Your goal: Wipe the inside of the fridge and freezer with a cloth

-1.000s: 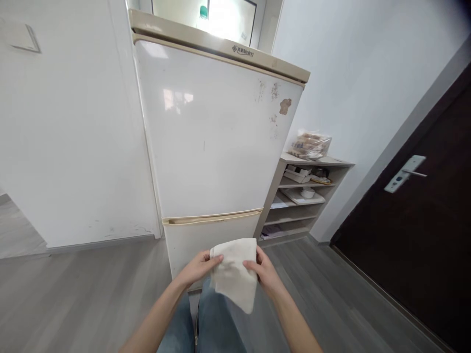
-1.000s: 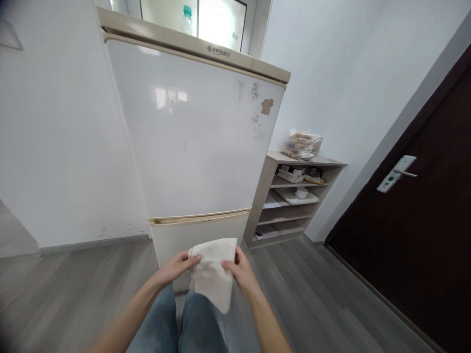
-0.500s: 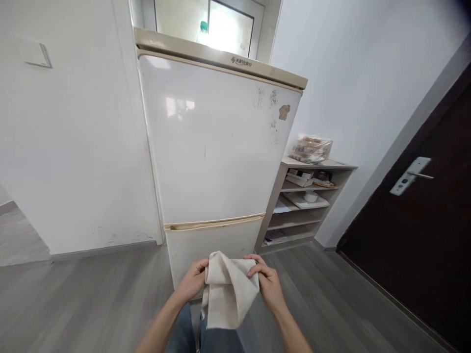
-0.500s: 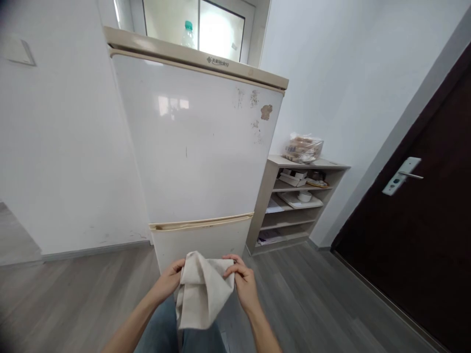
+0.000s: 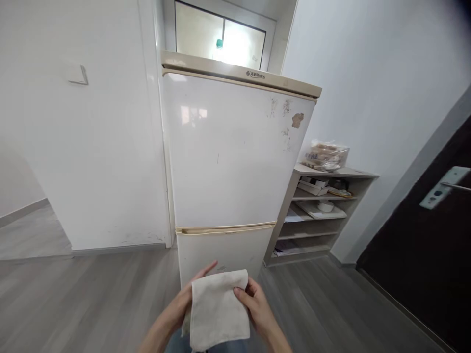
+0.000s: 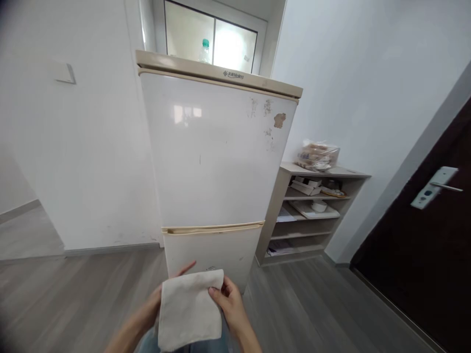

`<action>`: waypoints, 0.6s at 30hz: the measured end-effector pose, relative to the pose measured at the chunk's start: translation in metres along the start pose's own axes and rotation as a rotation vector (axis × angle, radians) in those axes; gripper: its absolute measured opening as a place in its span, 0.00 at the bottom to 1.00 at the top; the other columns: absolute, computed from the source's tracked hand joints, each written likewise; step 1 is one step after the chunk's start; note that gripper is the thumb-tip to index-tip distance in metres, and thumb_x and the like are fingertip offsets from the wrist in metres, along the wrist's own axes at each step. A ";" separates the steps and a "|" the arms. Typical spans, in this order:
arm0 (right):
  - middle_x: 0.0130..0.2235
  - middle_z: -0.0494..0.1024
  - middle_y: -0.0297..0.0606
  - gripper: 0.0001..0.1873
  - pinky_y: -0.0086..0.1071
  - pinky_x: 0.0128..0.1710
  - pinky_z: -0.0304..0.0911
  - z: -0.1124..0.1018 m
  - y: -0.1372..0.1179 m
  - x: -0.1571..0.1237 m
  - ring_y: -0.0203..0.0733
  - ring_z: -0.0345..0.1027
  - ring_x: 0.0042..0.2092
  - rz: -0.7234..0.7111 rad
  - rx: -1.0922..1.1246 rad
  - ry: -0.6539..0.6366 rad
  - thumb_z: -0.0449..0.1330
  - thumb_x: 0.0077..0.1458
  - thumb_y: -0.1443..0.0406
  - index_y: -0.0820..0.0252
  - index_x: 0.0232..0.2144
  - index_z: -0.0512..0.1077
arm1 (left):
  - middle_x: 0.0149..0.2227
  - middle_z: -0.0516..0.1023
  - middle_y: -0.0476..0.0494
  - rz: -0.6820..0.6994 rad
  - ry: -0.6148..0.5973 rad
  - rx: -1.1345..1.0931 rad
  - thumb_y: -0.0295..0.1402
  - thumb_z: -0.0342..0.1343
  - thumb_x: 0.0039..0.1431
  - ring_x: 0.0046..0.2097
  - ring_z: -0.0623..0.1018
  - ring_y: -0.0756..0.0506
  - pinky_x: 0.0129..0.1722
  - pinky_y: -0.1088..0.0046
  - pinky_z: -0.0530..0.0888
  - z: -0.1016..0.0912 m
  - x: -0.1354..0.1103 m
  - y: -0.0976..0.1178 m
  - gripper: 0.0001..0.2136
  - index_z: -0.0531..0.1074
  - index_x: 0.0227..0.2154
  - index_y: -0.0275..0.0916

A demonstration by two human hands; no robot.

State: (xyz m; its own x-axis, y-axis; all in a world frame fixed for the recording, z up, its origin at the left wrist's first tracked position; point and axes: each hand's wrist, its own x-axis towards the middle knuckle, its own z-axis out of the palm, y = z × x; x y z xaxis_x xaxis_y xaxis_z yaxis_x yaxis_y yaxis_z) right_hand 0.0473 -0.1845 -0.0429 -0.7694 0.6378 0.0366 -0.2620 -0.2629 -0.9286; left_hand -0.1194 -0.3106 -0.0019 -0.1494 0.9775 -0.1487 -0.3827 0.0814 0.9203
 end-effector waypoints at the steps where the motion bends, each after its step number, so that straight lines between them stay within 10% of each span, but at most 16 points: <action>1: 0.43 0.78 0.42 0.22 0.39 0.44 0.63 0.004 -0.002 0.003 0.47 0.71 0.43 -0.003 -0.021 0.001 0.68 0.46 0.55 0.58 0.42 0.73 | 0.46 0.81 0.46 -0.084 0.027 -0.122 0.54 0.55 0.44 0.53 0.75 0.34 0.54 0.55 0.69 -0.004 -0.001 -0.013 0.26 0.73 0.46 0.53; 4: 0.43 0.78 0.44 0.23 0.40 0.45 0.64 0.013 -0.007 0.011 0.48 0.71 0.43 -0.022 -0.138 0.007 0.68 0.45 0.54 0.59 0.41 0.73 | 0.38 0.84 0.41 -0.170 0.170 -0.421 0.65 0.50 0.35 0.52 0.76 0.30 0.52 0.50 0.71 -0.008 -0.010 -0.039 0.32 0.79 0.34 0.46; 8: 0.43 0.78 0.44 0.27 0.39 0.45 0.64 0.018 -0.014 0.019 0.46 0.70 0.43 -0.005 -0.207 0.019 0.69 0.42 0.52 0.59 0.42 0.72 | 0.45 0.82 0.35 -0.125 0.133 -0.547 0.64 0.40 0.46 0.54 0.75 0.33 0.54 0.49 0.70 -0.001 -0.028 -0.030 0.39 0.72 0.48 0.37; 13: 0.38 0.78 0.38 0.26 0.31 0.37 0.65 0.015 -0.018 0.036 0.39 0.70 0.39 0.068 -0.179 0.051 0.70 0.40 0.54 0.58 0.41 0.73 | 0.39 0.84 0.35 -0.166 0.293 -0.582 0.37 0.57 0.50 0.49 0.79 0.39 0.57 0.61 0.69 -0.001 -0.029 -0.015 0.28 0.65 0.53 0.27; 18: 0.34 0.79 0.35 0.23 0.28 0.34 0.66 0.010 -0.022 0.078 0.35 0.72 0.31 0.173 0.003 0.111 0.69 0.40 0.62 0.57 0.41 0.71 | 0.39 0.84 0.34 -0.158 0.359 -0.644 0.35 0.52 0.54 0.47 0.80 0.39 0.57 0.61 0.69 -0.011 -0.019 -0.016 0.25 0.64 0.53 0.24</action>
State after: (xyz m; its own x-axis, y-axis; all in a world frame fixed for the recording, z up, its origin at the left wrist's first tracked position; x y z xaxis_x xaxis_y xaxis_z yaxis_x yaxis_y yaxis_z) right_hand -0.0133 -0.1362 -0.0162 -0.7342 0.6588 -0.1642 -0.1339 -0.3776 -0.9162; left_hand -0.1200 -0.3326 -0.0176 -0.2942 0.8311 -0.4719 -0.8650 -0.0216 0.5012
